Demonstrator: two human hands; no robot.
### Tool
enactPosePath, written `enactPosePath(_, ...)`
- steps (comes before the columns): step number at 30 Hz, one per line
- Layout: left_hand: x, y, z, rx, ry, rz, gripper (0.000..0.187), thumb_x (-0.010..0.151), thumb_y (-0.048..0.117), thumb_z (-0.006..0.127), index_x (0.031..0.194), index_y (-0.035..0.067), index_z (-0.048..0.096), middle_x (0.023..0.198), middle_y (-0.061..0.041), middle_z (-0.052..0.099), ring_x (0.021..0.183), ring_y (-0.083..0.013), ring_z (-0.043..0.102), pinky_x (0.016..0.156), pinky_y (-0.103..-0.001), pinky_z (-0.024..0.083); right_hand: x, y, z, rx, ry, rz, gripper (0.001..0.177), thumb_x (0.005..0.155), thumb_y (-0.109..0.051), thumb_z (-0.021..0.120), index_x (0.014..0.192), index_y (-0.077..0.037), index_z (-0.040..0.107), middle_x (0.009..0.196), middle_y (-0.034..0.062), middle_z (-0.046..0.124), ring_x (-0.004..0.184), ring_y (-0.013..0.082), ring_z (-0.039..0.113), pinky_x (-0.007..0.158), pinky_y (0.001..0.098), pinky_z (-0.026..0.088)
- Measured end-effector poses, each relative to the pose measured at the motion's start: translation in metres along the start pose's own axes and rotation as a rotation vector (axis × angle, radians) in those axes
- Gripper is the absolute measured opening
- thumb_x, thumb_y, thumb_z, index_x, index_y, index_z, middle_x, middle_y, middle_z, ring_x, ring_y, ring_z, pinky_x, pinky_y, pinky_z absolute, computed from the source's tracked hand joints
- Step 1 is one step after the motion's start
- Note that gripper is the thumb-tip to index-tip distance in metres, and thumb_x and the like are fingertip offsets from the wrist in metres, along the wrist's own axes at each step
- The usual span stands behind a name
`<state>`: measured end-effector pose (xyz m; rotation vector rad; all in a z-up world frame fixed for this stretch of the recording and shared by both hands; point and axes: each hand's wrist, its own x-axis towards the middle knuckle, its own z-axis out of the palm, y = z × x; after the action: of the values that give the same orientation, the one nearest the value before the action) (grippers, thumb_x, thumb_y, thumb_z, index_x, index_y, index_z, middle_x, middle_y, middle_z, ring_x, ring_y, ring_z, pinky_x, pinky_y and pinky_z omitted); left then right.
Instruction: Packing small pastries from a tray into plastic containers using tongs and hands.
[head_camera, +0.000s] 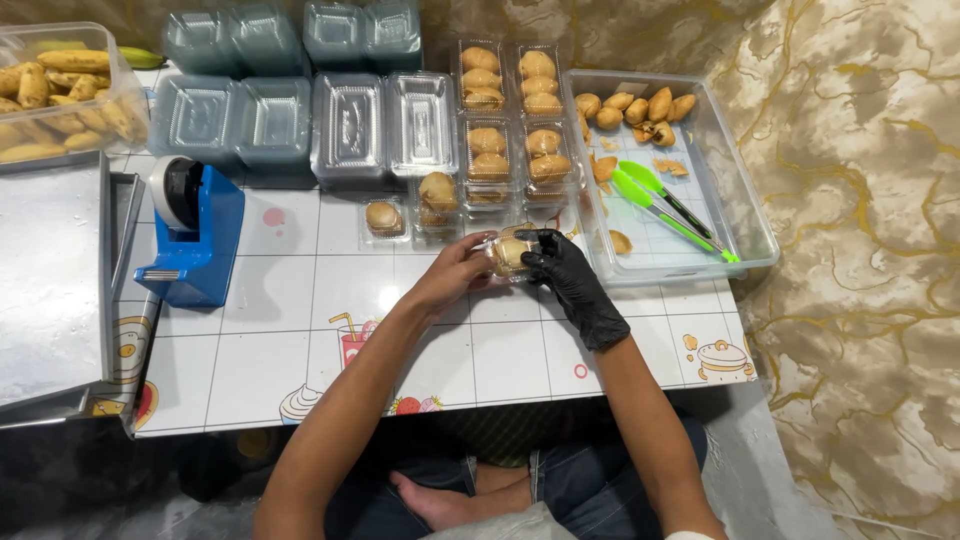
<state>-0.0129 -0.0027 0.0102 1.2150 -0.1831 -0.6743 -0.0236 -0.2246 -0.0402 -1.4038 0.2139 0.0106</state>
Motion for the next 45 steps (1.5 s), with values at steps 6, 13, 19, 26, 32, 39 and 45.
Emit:
enactPosePath(6,0.021,-0.033,-0.016,0.037,0.025,0.001,0.059,0.09,0.01,0.063,0.144,-0.003,0.046,0.098,-0.01,0.066,0.092,-0.0187,0.061,0.092,-0.033,0.054,-0.008,-0.009,0.008,0.069,0.041,0.026,0.042,0.078,0.001,0.084,0.116,-0.003,0.066,0.097,0.01,0.069,0.068,0.0221,0.073,0.059,0.0321,0.065)
enactPosePath(13,0.017,-0.029,-0.016,-0.05,0.01,0.008,0.049,0.092,0.0,0.057,0.138,-0.001,0.041,0.105,-0.014,0.067,0.092,-0.0193,0.067,0.087,-0.03,0.059,-0.02,-0.034,0.028,0.059,0.056,0.047,0.052,0.076,0.001,0.087,0.122,-0.003,0.064,0.096,0.0109,0.068,0.072,0.0242,0.073,0.061,0.0321,0.065)
enactPosePath(19,0.009,-0.006,-0.001,0.032,0.083,-0.056,0.032,0.092,0.012,0.068,0.117,0.0,0.051,0.093,-0.014,0.07,0.086,-0.023,0.074,0.085,-0.034,0.064,-0.011,-0.022,0.014,0.139,0.046,0.024,0.05,0.076,0.001,0.086,0.12,-0.003,0.064,0.092,0.0118,0.069,0.071,0.0236,0.073,0.06,0.0319,0.065)
enactPosePath(26,0.008,-0.006,0.0,0.177,0.078,0.006,0.019,0.096,0.014,0.063,0.101,-0.004,0.064,0.086,-0.021,0.068,0.064,-0.0255,0.074,0.062,-0.035,0.064,-0.004,-0.016,0.009,0.138,0.058,0.086,0.045,0.08,-0.005,0.084,0.12,-0.005,0.064,0.095,0.0109,0.069,0.073,0.0252,0.073,0.064,0.0412,0.067)
enactPosePath(32,0.0,-0.002,-0.001,0.24,0.057,0.007,0.022,0.095,0.015,0.063,0.093,-0.006,0.065,0.079,-0.02,0.067,0.059,-0.0242,0.071,0.057,-0.034,0.062,0.01,0.003,-0.004,0.09,0.021,0.093,0.044,0.08,-0.005,0.083,0.12,-0.003,0.064,0.094,0.0136,0.07,0.074,0.0302,0.074,0.063,0.0444,0.067)
enactPosePath(39,-0.103,0.039,0.006,0.723,0.021,0.054,0.05,0.098,0.036,0.055,0.069,0.001,0.074,0.062,-0.017,0.068,0.057,-0.0246,0.065,0.061,-0.036,0.053,-0.016,-0.028,0.013,0.088,-0.028,0.105,0.042,0.082,-0.011,0.08,0.12,-0.005,0.064,0.103,0.0119,0.072,0.085,0.0249,0.075,0.069,0.0363,0.065)
enactPosePath(45,-0.183,0.059,-0.1,0.953,0.738,0.475,0.019,0.097,0.022,0.07,0.094,0.006,0.077,0.079,-0.018,0.072,0.076,-0.033,0.071,0.061,-0.04,0.057,-0.023,-0.034,0.017,0.105,-0.068,0.122,0.039,0.082,-0.007,0.078,0.119,-0.006,0.064,0.101,0.0106,0.073,0.085,0.0251,0.075,0.071,0.0368,0.065)
